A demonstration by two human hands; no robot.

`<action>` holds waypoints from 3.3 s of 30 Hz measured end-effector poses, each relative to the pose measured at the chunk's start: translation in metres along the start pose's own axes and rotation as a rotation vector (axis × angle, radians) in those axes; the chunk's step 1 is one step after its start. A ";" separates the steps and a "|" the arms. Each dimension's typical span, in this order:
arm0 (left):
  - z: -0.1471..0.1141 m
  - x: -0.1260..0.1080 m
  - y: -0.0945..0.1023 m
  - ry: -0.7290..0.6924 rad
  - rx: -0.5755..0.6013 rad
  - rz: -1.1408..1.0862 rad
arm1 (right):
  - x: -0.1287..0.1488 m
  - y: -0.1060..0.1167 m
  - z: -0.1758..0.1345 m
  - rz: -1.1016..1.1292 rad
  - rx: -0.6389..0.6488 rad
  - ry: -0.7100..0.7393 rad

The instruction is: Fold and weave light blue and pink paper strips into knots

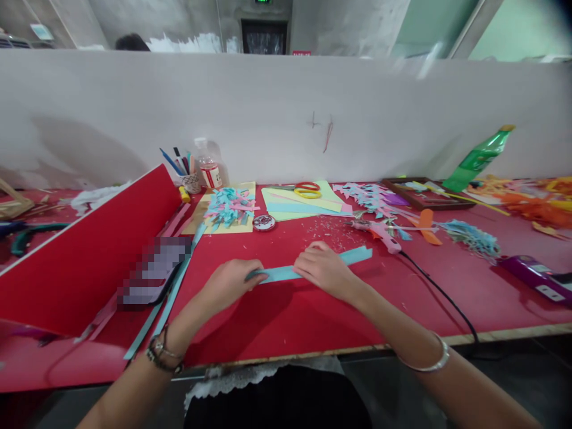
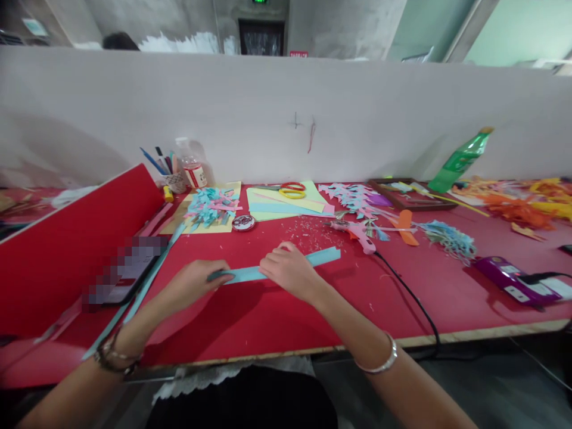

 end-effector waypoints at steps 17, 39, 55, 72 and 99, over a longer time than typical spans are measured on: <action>-0.009 -0.020 0.012 0.003 -0.065 -0.194 | 0.015 0.005 -0.002 0.296 -0.018 -0.168; -0.013 -0.042 0.012 -0.308 -0.119 -0.007 | 0.043 0.016 0.005 0.177 -0.099 -0.022; -0.026 -0.019 -0.014 -0.212 0.026 0.032 | 0.031 -0.013 -0.028 0.117 0.071 -0.057; -0.028 -0.028 -0.035 -0.375 -0.004 0.323 | 0.022 -0.017 -0.046 0.196 0.137 -0.116; -0.032 -0.028 -0.043 -0.524 0.076 0.386 | -0.025 -0.019 -0.071 0.216 0.174 -0.233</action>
Point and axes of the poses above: each hand's wrist, its own z-axis towards the middle knuckle, its own y-axis out of the back of the hand, x = y × z, the point moved 6 cm from there along z, towards the middle knuckle, and after that the axes turned 11 degrees about -x, right-handed, at the moved point
